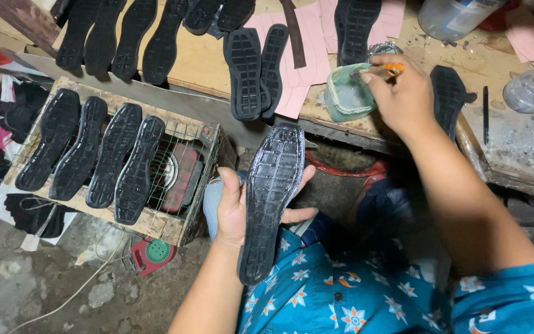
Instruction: The person applies glue to black shoe soles using a brush. They repeatedly dip the brush into a container and spread the adhesive over the sole surface, then place the treated soles on a nearby rack.
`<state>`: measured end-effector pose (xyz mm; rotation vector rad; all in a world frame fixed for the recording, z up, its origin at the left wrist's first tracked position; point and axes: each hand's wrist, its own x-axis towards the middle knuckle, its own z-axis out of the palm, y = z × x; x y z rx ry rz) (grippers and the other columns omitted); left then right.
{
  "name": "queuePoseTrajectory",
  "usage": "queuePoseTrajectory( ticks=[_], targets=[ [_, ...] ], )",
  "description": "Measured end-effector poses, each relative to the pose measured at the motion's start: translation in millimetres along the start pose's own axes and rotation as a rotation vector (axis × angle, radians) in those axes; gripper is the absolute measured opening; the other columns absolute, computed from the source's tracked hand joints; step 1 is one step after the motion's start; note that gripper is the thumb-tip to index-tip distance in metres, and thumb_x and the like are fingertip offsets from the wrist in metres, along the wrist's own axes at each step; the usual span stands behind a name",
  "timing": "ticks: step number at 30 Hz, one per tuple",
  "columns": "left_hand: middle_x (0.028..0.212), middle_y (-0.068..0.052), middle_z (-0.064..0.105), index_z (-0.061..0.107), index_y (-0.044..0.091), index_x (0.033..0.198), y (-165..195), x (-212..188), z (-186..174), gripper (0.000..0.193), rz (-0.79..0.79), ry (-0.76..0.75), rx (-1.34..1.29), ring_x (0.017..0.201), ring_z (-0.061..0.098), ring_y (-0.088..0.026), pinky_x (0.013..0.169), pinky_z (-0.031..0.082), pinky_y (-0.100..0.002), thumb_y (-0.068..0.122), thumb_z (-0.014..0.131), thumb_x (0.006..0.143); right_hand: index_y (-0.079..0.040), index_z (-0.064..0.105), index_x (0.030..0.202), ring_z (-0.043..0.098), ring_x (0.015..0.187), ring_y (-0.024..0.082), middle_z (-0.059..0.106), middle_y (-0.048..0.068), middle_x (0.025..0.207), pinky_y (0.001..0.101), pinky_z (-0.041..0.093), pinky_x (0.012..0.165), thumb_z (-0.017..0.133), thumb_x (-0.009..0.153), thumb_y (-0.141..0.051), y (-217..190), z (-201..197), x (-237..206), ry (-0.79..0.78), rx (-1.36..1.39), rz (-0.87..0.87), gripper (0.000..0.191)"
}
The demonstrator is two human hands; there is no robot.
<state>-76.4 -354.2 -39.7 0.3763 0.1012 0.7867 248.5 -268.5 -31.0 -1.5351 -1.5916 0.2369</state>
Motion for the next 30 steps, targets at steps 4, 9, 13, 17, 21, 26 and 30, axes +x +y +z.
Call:
queuePoseTrajectory(
  ticks=[4, 9, 13, 17, 21, 26, 30],
  targets=[
    [0.166, -0.017, 0.035, 0.029, 0.004, 0.163, 0, 2, 1, 0.104, 0.002, -0.021, -0.023, 0.161, 0.021, -0.042, 0.108, 0.040, -0.074, 0.079, 0.043, 0.092, -0.001, 0.071, 0.118, 0.069, 0.091, 0.015, 0.075, 0.009, 0.103, 0.0282, 0.054, 0.083, 0.073, 0.105, -0.017, -4, -21, -27, 0.013, 0.071, -0.011, 0.020],
    [0.168, -0.015, 0.032, 0.026, 0.006, 0.164, -2, 4, 4, 0.105, -0.019, -0.022, -0.032, 0.161, 0.021, -0.039, 0.107, 0.041, -0.073, 0.079, 0.043, 0.091, -0.002, 0.060, 0.120, 0.073, 0.090, 0.022, 0.072, 0.015, 0.113, 0.0331, 0.057, 0.075, 0.060, 0.112, -0.015, -19, -34, -47, -0.081, 0.538, 0.255, 0.016],
    [0.168, -0.014, 0.032, 0.024, 0.007, 0.164, -6, 5, 8, 0.107, -0.054, 0.002, 0.034, 0.160, 0.023, -0.035, 0.108, 0.041, -0.072, 0.080, 0.044, 0.088, -0.005, 0.050, 0.122, 0.073, 0.096, 0.024, 0.069, 0.022, 0.117, 0.0347, 0.061, 0.076, 0.063, 0.103, -0.003, -52, -37, -79, -0.174, 0.928, 0.208, 0.024],
    [0.166, -0.017, 0.033, 0.024, 0.005, 0.164, -8, 7, 13, 0.107, -0.065, 0.002, 0.109, 0.160, 0.024, -0.034, 0.110, 0.041, -0.071, 0.079, 0.044, 0.089, -0.005, 0.049, 0.118, 0.070, 0.097, 0.019, 0.071, 0.019, 0.119, 0.0320, 0.058, 0.081, 0.067, 0.099, -0.001, -80, -33, -96, -0.230, 0.807, 0.130, 0.027],
    [0.164, -0.018, 0.034, 0.024, 0.006, 0.163, -8, 6, 17, 0.105, -0.055, 0.010, 0.158, 0.158, 0.026, -0.033, 0.109, 0.042, -0.072, 0.077, 0.046, 0.090, -0.003, 0.051, 0.117, 0.067, 0.102, 0.017, 0.071, 0.016, 0.119, 0.0315, 0.055, 0.090, 0.067, 0.098, 0.001, -95, -34, -94, -0.197, 0.432, -0.088, 0.026],
    [0.163, -0.017, 0.038, 0.024, 0.006, 0.164, -7, 4, 19, 0.104, -0.071, 0.006, 0.147, 0.156, 0.032, -0.031, 0.108, 0.044, -0.069, 0.076, 0.047, 0.089, -0.002, 0.050, 0.116, 0.067, 0.103, 0.015, 0.070, 0.015, 0.118, 0.0303, 0.056, 0.091, 0.067, 0.098, 0.000, -102, -39, -88, -0.207, 0.432, -0.141, 0.024],
    [0.161, -0.018, 0.041, 0.026, 0.004, 0.163, -7, 4, 20, 0.104, -0.073, 0.010, 0.182, 0.154, 0.036, -0.031, 0.109, 0.044, -0.069, 0.076, 0.049, 0.091, -0.002, 0.051, 0.115, 0.068, 0.108, 0.016, 0.070, 0.014, 0.120, 0.0318, 0.055, 0.098, 0.067, 0.100, -0.001, -106, -42, -86, -0.182, 0.406, -0.181, 0.022]
  ],
)
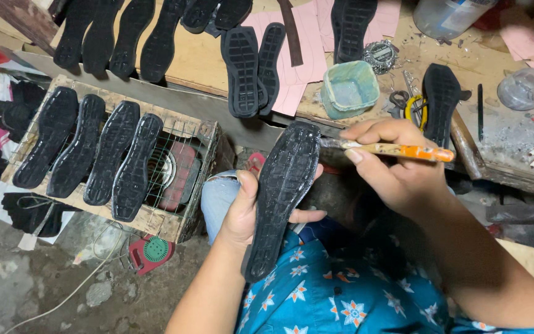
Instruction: The person applies glue to black shoe soles using a brush. They repeatedly dip the brush into a container and spread the adhesive over the sole surface, then place the treated soles on a nearby rack.
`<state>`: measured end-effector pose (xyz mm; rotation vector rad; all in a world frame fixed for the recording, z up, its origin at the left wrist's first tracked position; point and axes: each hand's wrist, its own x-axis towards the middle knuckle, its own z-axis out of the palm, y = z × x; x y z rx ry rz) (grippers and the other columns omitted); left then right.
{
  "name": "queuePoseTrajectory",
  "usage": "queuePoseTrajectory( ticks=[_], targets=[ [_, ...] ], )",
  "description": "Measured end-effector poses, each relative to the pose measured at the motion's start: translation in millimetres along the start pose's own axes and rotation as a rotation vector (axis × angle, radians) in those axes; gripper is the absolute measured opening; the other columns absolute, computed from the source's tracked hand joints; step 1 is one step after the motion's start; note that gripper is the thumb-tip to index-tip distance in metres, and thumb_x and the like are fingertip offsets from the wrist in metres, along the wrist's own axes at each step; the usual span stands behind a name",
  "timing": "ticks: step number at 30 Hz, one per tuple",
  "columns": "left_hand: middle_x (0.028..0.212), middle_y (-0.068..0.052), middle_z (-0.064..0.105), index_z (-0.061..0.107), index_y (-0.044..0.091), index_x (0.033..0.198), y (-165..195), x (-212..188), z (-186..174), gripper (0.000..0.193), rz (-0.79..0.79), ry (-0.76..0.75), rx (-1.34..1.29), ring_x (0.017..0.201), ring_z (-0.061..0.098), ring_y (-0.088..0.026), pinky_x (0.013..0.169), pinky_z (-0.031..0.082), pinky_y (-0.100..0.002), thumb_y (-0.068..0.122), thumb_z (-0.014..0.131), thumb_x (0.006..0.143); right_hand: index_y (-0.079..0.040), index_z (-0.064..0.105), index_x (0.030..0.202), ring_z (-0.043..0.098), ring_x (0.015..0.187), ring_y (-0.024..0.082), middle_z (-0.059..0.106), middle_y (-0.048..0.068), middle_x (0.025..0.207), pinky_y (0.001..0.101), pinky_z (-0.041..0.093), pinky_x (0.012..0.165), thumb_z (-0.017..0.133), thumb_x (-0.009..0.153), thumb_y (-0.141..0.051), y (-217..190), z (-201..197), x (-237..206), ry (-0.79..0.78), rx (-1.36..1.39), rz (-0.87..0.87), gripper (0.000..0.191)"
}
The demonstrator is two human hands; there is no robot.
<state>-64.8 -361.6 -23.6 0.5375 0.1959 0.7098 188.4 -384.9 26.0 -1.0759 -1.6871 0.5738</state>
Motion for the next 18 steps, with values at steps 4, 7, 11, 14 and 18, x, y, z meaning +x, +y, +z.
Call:
queuePoseTrajectory(
  ticks=[4, 7, 11, 14, 18],
  targets=[
    [0.159, -0.017, 0.041, 0.026, 0.008, 0.164, -1, 1, -1, 0.103, 0.002, -0.007, 0.025, 0.151, 0.037, -0.031, 0.108, 0.045, -0.070, 0.073, 0.053, 0.090, -0.003, 0.055, 0.109, 0.071, 0.099, 0.014, 0.073, 0.013, 0.116, 0.0301, 0.058, 0.088, 0.068, 0.094, -0.001, -2, 0, 0, -0.090, 0.022, 0.107, 0.020],
    [0.158, -0.017, 0.043, 0.026, 0.006, 0.164, -2, 1, -1, 0.104, 0.004, 0.014, -0.014, 0.149, 0.039, -0.032, 0.110, 0.046, -0.069, 0.073, 0.054, 0.091, -0.002, 0.059, 0.106, 0.072, 0.101, 0.017, 0.074, 0.013, 0.108, 0.0326, 0.057, 0.090, 0.069, 0.090, 0.001, -3, 0, -6, -0.232, 0.055, 0.163, 0.019],
    [0.161, -0.013, 0.040, 0.018, 0.014, 0.167, 1, 3, 3, 0.107, 0.011, 0.015, -0.022, 0.151, 0.039, -0.029, 0.106, 0.046, -0.070, 0.076, 0.054, 0.087, -0.002, 0.060, 0.106, 0.072, 0.099, 0.018, 0.073, 0.014, 0.108, 0.0318, 0.059, 0.090, 0.072, 0.090, 0.003, 6, 0, -14, -0.070, 0.167, 0.180, 0.021],
    [0.164, -0.007, 0.033, 0.008, 0.026, 0.167, 4, 2, 10, 0.112, 0.014, 0.036, 0.056, 0.150, 0.037, -0.028, 0.101, 0.046, -0.073, 0.078, 0.057, 0.081, -0.003, 0.057, 0.113, 0.071, 0.103, 0.016, 0.072, 0.011, 0.112, 0.0312, 0.060, 0.097, 0.075, 0.095, 0.001, 18, 1, -18, 0.195, 0.265, 0.173, 0.026],
    [0.167, -0.005, 0.027, 0.001, 0.030, 0.167, 8, 5, 17, 0.119, -0.003, 0.023, 0.118, 0.150, 0.035, -0.026, 0.102, 0.045, -0.075, 0.079, 0.062, 0.078, -0.001, 0.060, 0.114, 0.068, 0.097, 0.014, 0.071, 0.011, 0.109, 0.0284, 0.057, 0.093, 0.079, 0.095, 0.002, 31, 7, -23, 0.277, 0.157, 0.134, 0.027]
  ],
)
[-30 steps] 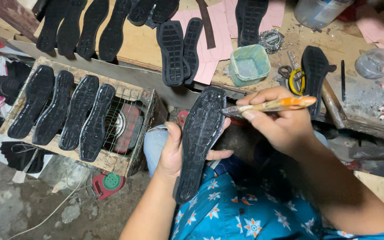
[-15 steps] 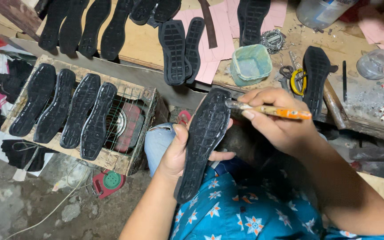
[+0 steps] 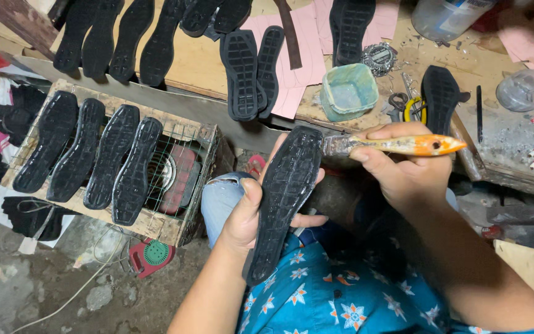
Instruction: The person applies glue to black shoe soles using a brush. They repeatedly dip the brush into a container and spread the adhesive over the sole surface, then place the treated soles on a nearby rack.
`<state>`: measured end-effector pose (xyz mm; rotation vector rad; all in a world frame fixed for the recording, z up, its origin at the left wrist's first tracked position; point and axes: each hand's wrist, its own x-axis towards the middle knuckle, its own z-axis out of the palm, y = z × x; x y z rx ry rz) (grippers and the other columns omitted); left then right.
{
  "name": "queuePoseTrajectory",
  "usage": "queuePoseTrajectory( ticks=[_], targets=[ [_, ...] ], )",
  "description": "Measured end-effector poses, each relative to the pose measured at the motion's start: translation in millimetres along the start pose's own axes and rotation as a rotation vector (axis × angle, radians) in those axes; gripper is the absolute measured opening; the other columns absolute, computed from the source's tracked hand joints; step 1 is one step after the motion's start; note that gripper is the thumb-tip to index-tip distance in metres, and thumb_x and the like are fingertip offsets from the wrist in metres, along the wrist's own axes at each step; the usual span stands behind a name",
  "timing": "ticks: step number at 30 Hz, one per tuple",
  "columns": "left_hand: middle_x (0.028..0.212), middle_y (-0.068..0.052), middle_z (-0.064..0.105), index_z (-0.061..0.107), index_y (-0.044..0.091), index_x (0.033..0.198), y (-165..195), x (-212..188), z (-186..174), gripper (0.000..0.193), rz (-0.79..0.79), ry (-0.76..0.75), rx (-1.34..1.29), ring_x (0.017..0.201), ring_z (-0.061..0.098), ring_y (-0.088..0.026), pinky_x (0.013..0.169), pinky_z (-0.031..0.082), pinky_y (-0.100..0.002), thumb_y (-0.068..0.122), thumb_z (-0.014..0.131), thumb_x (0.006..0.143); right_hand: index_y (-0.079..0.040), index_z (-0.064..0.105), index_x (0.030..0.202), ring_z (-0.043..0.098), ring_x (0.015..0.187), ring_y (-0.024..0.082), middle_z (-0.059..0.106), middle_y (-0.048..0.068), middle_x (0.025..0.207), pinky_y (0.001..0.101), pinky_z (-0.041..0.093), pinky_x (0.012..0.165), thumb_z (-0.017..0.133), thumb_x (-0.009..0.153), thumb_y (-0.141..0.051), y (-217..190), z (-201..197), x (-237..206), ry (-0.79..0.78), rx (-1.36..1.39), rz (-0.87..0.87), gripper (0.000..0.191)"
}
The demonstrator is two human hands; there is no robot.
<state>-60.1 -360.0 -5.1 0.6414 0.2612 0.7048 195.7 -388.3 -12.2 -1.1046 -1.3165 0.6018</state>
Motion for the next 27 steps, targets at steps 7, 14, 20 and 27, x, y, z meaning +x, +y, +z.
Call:
queuePoseTrajectory(
  ticks=[7, 14, 20, 27],
  targets=[
    [0.166, -0.006, 0.029, 0.003, 0.031, 0.167, -3, 1, 0, 0.119, 0.004, -0.003, -0.020, 0.151, 0.036, -0.028, 0.102, 0.044, -0.076, 0.079, 0.064, 0.077, 0.000, 0.061, 0.112, 0.067, 0.098, 0.014, 0.070, 0.012, 0.108, 0.0295, 0.057, 0.092, 0.081, 0.092, 0.001, 6, 8, 0, 0.023, -0.049, 0.058, 0.028],
    [0.166, -0.006, 0.029, 0.003, 0.032, 0.166, -3, -1, -2, 0.118, -0.012, 0.010, -0.060, 0.151, 0.036, -0.030, 0.101, 0.043, -0.077, 0.078, 0.063, 0.077, -0.002, 0.057, 0.116, 0.070, 0.102, 0.015, 0.072, 0.013, 0.111, 0.0302, 0.058, 0.096, 0.075, 0.098, 0.003, -2, 6, 4, 0.037, 0.053, -0.001, 0.026],
    [0.167, -0.005, 0.028, 0.001, 0.032, 0.167, -6, 1, -6, 0.119, -0.034, -0.021, -0.029, 0.150, 0.035, -0.029, 0.103, 0.044, -0.074, 0.079, 0.063, 0.077, 0.001, 0.057, 0.117, 0.069, 0.103, 0.016, 0.071, 0.015, 0.114, 0.0308, 0.056, 0.101, 0.075, 0.098, 0.006, 3, 19, 4, 0.015, 0.011, -0.048, 0.027],
    [0.168, -0.005, 0.027, 0.002, 0.030, 0.169, -11, 0, -7, 0.118, -0.060, -0.035, 0.000, 0.150, 0.036, -0.028, 0.105, 0.044, -0.073, 0.080, 0.060, 0.079, 0.001, 0.055, 0.119, 0.069, 0.108, 0.017, 0.071, 0.015, 0.116, 0.0327, 0.057, 0.103, 0.071, 0.100, 0.005, -3, 30, 11, -0.032, 0.216, 0.024, 0.025]
  ],
)
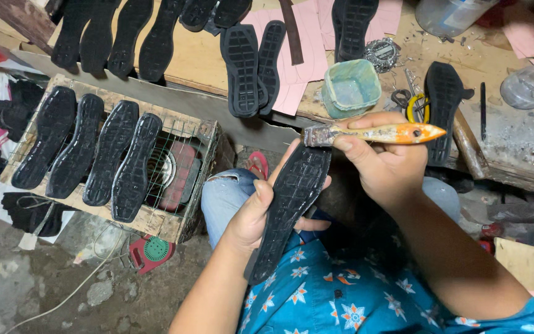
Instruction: The person applies glue to black shoe soles using a brush. They repeatedly dip the brush into a container and spread the adhesive over the sole surface, then place the treated soles on a nearby rack.
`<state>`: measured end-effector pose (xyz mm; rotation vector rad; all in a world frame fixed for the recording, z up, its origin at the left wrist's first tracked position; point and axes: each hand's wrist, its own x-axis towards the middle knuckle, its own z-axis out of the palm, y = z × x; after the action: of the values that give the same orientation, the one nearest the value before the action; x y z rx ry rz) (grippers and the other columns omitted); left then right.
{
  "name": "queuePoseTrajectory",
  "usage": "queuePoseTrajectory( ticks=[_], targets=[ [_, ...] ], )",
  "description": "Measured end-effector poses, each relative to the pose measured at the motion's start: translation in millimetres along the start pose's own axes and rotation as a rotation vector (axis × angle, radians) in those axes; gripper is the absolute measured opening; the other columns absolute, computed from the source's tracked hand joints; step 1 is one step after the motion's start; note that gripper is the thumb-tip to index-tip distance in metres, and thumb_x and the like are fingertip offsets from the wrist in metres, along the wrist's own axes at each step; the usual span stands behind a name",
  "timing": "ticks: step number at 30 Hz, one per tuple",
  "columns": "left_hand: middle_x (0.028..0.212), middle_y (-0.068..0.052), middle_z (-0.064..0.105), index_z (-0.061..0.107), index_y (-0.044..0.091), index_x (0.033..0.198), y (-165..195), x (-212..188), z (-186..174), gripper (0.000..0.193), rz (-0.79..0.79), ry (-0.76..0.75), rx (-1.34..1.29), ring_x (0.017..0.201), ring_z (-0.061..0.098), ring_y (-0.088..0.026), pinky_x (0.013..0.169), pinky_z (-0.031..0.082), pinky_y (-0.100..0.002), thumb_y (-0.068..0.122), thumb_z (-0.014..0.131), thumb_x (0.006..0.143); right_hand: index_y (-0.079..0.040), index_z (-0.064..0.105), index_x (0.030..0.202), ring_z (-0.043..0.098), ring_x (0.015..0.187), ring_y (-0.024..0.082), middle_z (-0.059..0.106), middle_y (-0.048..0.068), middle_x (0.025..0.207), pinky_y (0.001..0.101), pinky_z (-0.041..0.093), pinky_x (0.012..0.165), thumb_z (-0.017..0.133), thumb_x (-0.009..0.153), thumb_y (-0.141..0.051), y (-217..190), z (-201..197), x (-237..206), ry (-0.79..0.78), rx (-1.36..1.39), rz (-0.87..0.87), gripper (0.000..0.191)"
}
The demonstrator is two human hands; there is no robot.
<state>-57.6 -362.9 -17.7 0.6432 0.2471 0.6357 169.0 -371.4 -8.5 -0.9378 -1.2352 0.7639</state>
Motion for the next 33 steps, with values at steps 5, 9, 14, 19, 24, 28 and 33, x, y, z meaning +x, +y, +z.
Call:
queuePoseTrajectory(
  ticks=[5, 9, 14, 19, 24, 28, 33],
  targets=[
    [0.169, -0.007, 0.028, 0.005, 0.030, 0.170, -2, 0, 0, 0.105, 0.023, -0.020, -0.208, 0.151, 0.038, -0.032, 0.105, 0.041, -0.073, 0.085, 0.036, 0.086, -0.002, 0.053, 0.120, 0.069, 0.107, 0.016, 0.070, 0.015, 0.118, 0.0329, 0.059, 0.099, 0.066, 0.104, 0.003, -3, 5, 1, -0.008, 0.096, 0.009, 0.022],
    [0.169, -0.009, 0.029, 0.008, 0.032, 0.171, -2, 4, -3, 0.101, -0.012, -0.025, -0.246, 0.151, 0.036, -0.032, 0.106, 0.040, -0.074, 0.088, 0.023, 0.088, 0.001, 0.052, 0.120, 0.069, 0.112, 0.019, 0.069, 0.018, 0.121, 0.0347, 0.057, 0.103, 0.066, 0.103, 0.006, -5, 11, 0, -0.076, -0.127, -0.033, 0.023],
    [0.163, -0.012, 0.041, 0.016, 0.030, 0.173, -11, 9, -8, 0.099, 0.022, 0.060, -0.313, 0.139, 0.050, -0.034, 0.102, 0.050, -0.058, 0.087, 0.023, 0.093, 0.001, 0.053, 0.114, 0.072, 0.097, 0.019, 0.071, 0.017, 0.118, 0.0323, 0.061, 0.085, 0.068, 0.095, 0.005, -17, 28, -21, -0.230, -0.141, 0.101, 0.025],
    [0.150, -0.024, 0.054, 0.029, 0.016, 0.169, -13, 14, -21, 0.099, 0.113, -0.107, -0.567, 0.129, 0.059, -0.038, 0.102, 0.056, -0.050, 0.088, 0.025, 0.102, -0.002, 0.053, 0.113, 0.075, 0.090, 0.014, 0.068, 0.016, 0.119, 0.0267, 0.066, 0.075, 0.066, 0.095, 0.003, -29, 38, -26, -0.260, 0.197, 0.290, 0.023],
    [0.147, -0.028, 0.053, 0.038, 0.004, 0.159, -10, 26, -19, 0.109, 0.089, 0.067, -0.591, 0.131, 0.057, -0.040, 0.110, 0.051, -0.050, 0.089, 0.026, 0.093, -0.004, 0.059, 0.105, 0.074, 0.099, 0.025, 0.070, 0.013, 0.115, 0.0369, 0.062, 0.086, 0.073, 0.092, -0.003, -43, 31, -11, -0.459, -0.379, -0.246, 0.019],
    [0.151, -0.029, 0.052, 0.036, -0.004, 0.161, -2, 34, -16, 0.111, 0.144, -0.030, -0.618, 0.139, 0.053, -0.041, 0.117, 0.045, -0.052, 0.088, 0.026, 0.100, -0.007, 0.062, 0.101, 0.073, 0.102, 0.030, 0.072, 0.012, 0.116, 0.0406, 0.059, 0.090, 0.076, 0.086, -0.007, -51, 28, -9, -0.636, -0.344, -0.221, 0.021],
    [0.152, -0.027, 0.050, 0.034, 0.000, 0.161, -2, 39, -12, 0.105, 0.168, -0.005, -0.565, 0.141, 0.049, -0.040, 0.119, 0.043, -0.052, 0.084, 0.027, 0.100, -0.006, 0.063, 0.104, 0.072, 0.105, 0.032, 0.071, 0.013, 0.118, 0.0407, 0.057, 0.093, 0.077, 0.087, -0.005, -48, 31, -2, -0.471, -0.515, -0.299, 0.022]
  ],
)
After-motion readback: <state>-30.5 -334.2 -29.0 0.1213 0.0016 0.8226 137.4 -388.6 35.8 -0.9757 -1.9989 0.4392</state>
